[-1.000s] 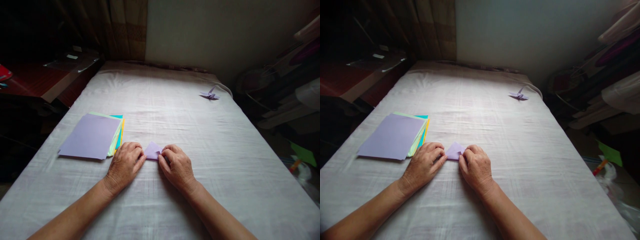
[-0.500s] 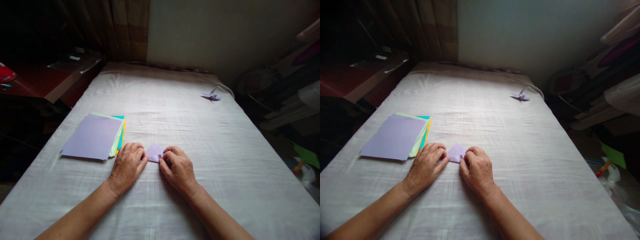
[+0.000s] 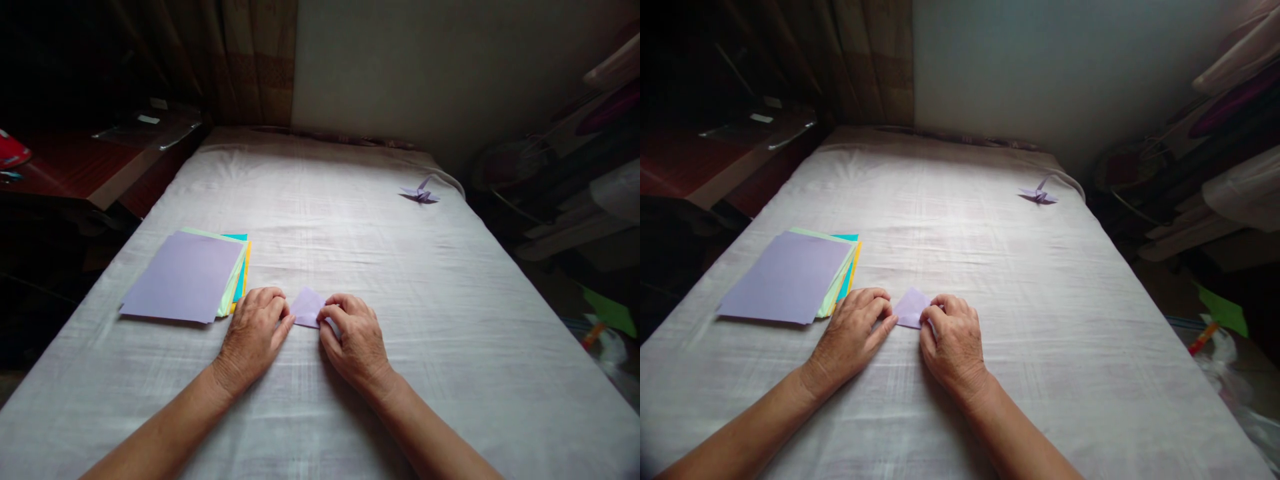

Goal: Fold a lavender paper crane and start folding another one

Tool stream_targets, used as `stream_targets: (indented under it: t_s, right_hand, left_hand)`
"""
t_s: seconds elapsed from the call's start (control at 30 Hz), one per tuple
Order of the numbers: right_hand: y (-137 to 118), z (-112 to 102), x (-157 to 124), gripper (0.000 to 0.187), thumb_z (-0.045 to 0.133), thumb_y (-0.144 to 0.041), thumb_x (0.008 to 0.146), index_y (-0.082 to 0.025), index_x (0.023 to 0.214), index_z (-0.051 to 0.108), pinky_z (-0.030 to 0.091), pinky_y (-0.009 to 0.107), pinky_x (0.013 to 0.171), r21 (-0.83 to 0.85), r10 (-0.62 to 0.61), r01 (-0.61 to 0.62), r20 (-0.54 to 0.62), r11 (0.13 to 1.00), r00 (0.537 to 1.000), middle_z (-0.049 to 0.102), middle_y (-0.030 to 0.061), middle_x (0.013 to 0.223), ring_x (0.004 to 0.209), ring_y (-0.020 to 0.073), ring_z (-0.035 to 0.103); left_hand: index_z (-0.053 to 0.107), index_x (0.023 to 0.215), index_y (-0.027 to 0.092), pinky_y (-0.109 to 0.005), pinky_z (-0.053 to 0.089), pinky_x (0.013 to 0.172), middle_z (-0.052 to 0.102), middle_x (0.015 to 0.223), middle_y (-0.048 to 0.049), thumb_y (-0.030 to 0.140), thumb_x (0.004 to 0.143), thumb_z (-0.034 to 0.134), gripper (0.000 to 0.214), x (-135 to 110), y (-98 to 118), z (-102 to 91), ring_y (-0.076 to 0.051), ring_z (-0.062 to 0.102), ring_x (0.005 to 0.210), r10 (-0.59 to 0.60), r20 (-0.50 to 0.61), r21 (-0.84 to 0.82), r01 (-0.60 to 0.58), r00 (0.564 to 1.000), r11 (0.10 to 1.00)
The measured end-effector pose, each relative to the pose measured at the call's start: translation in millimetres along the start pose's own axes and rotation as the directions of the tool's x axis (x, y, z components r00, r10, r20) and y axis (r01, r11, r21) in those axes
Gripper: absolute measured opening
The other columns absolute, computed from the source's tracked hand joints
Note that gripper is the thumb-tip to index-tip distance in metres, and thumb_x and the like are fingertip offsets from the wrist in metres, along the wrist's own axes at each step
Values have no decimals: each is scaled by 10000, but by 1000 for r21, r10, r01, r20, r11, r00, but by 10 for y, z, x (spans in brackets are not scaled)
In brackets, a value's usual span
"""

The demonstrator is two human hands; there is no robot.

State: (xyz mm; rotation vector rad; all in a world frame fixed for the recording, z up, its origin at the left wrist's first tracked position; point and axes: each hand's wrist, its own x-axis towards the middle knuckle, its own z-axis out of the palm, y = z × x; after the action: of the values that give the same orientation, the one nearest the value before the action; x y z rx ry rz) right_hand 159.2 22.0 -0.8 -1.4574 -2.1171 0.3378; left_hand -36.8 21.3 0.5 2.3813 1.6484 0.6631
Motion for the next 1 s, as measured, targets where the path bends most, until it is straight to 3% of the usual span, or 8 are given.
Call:
stream_targets:
  t_s: [0.07, 0.23, 0.63, 0.83, 1.0]
  right_hand:
    - [-45, 17, 33, 46, 632, -208, 810, -226, 768, 633, 382, 358, 755, -41, 27, -26, 1, 999, 1000, 624, 43, 906, 851, 213, 545]
    - [-133, 99, 94, 229, 688, -388, 816, -215, 713, 578, 360, 382, 783, -140, 51, -55, -34, 989, 998, 607, 68, 923, 866, 233, 517]
    - [133, -28, -22, 77, 719, -277, 811, -242, 818, 650, 370, 437, 911, 15, 87, -87, 43, 996, 995, 608, 59, 1157, 1077, 257, 552]
    - [231, -78, 6, 60, 700, -220, 812, -251, 850, 665, 378, 438, 952, 81, 0, -9, 108, 997, 994, 615, 57, 1184, 1139, 247, 550]
    - [253, -84, 16, 73, 709, -216, 789, -234, 835, 656, 393, 424, 949, 79, -12, 5, 88, 997, 996, 630, 58, 1166, 1130, 246, 561]
  left_hand:
    - [545, 809, 210, -417, 423, 865, 615, 1013, -62, 252, 902, 553, 102, 3, 6, -5, -248, 530, 960, -11, 9, -7, 11, 1000, 1000]
    - [549, 790, 215, -407, 420, 846, 620, 1000, -57, 268, 903, 552, 124, 12, 19, -8, -247, 533, 952, -19, -6, -14, 19, 1000, 1000]
    - [569, 838, 207, -427, 434, 919, 614, 1051, -60, 210, 919, 525, 92, -13, -117, -21, -242, 557, 1017, 3, 46, -109, 2, 999, 994]
    - [578, 844, 214, -405, 457, 891, 625, 1014, -47, 208, 910, 526, 84, 15, -137, -40, -228, 571, 978, 9, 39, -137, -3, 999, 991]
    - [622, 922, 217, -378, 460, 875, 640, 995, -48, 212, 939, 498, 125, -15, -103, -83, -209, 587, 954, 82, -66, -137, -90, 994, 986]
